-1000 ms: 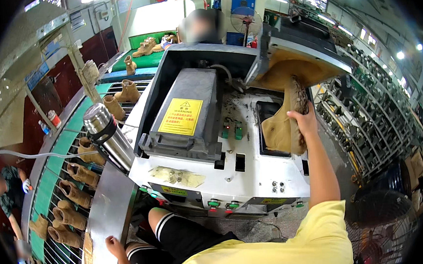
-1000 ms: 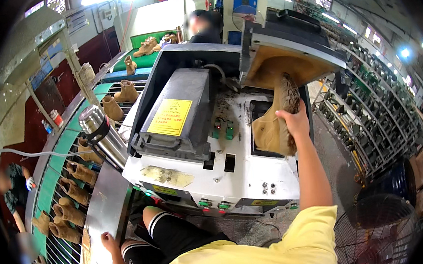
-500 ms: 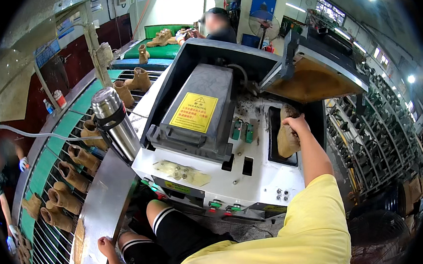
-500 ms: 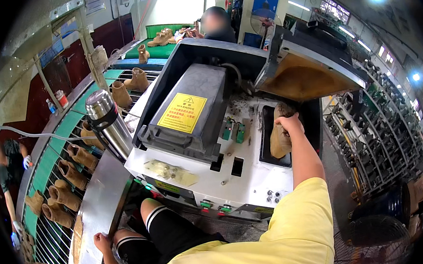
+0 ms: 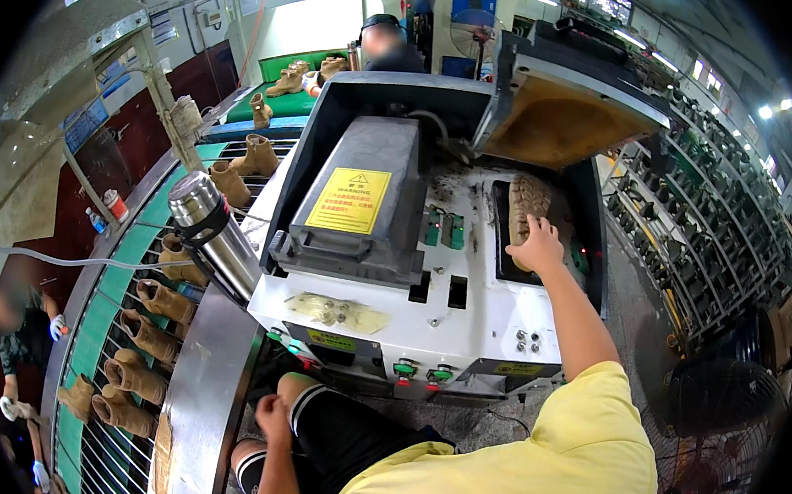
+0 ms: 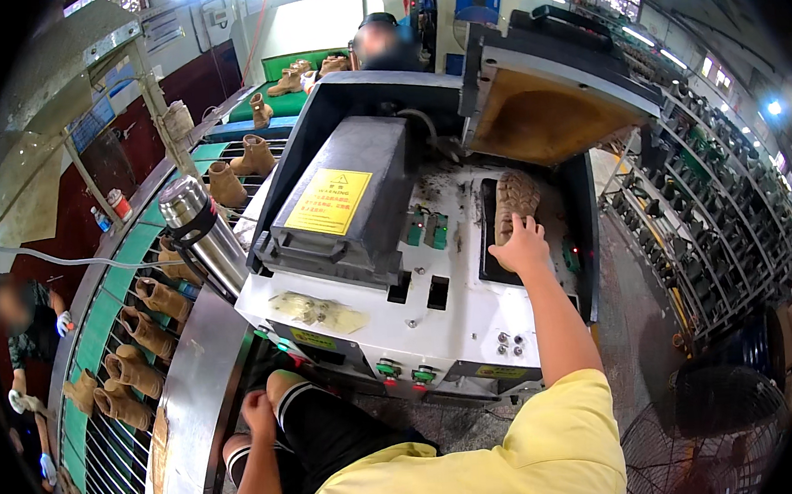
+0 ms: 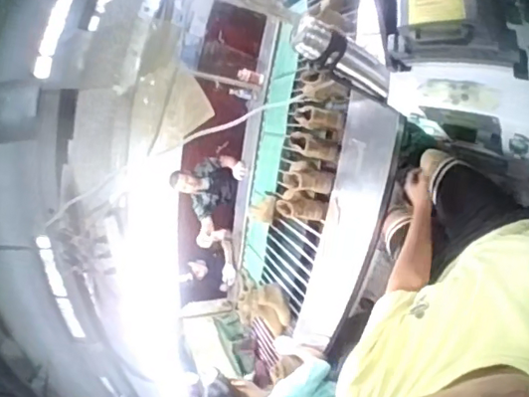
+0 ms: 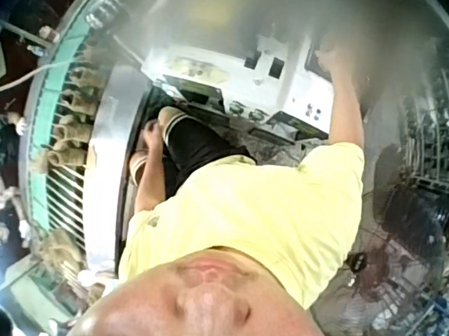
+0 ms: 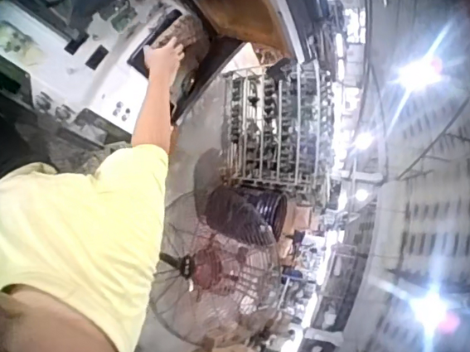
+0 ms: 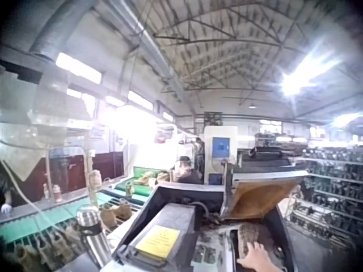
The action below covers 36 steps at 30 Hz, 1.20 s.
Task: The person picks up a boot from a conveyor belt, places it into a lasting machine to shape the heel, activates the machine, and then returns the boot to the belt, repeating this process with several boots.
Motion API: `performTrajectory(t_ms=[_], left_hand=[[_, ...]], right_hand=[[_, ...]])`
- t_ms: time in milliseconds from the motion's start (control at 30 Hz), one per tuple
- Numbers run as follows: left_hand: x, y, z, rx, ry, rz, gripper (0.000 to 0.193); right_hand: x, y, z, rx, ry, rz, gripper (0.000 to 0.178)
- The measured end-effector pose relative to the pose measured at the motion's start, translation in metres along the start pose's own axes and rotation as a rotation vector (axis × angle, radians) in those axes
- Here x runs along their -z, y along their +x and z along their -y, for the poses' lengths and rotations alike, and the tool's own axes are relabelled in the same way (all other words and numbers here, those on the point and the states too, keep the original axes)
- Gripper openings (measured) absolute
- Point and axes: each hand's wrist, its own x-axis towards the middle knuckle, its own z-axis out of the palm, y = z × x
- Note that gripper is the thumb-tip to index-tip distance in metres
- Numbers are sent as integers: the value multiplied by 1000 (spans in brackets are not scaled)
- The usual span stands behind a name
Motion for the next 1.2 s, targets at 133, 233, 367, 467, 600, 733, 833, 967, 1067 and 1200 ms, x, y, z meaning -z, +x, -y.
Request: performTrajectory(t_ms=[133, 233, 367, 467, 600, 733, 833, 967, 1067, 1200], left_hand=[[-77, -33, -41, 18, 168, 578, 16], [-110, -56, -38, -122, 318, 761, 23], [-118, -79, -59, -231, 712, 825, 27], [-124, -81, -65, -269, 709, 909, 27], [-140, -95, -74, -278, 599, 1079, 27], [-196, -126, -100, -390, 432, 1350, 27], [-227, -132, -101, -386, 363, 1256, 25], [-219, -124, -100, -385, 369, 1218, 24], [-183, -100, -99, -251, 299, 1188, 25], [-92, -47, -52, -40, 198, 685, 22]], right_hand=[[26, 8, 14, 27, 52, 149, 76], [15, 10, 4, 95, 75, 46, 73], [-2, -19, -24, 242, 65, -150, 65], [-7, -49, -53, 384, 206, -307, 55], [-16, -174, -83, 134, 704, -665, 24], [-102, -280, -147, -1013, 1215, -808, 19], [-92, -285, -170, -1166, 2005, -169, 21], [-116, -293, -192, -1020, 1937, -65, 21], [-143, -329, -165, -623, 1241, 337, 20], [-93, -315, -5, 518, 311, 1113, 51]])
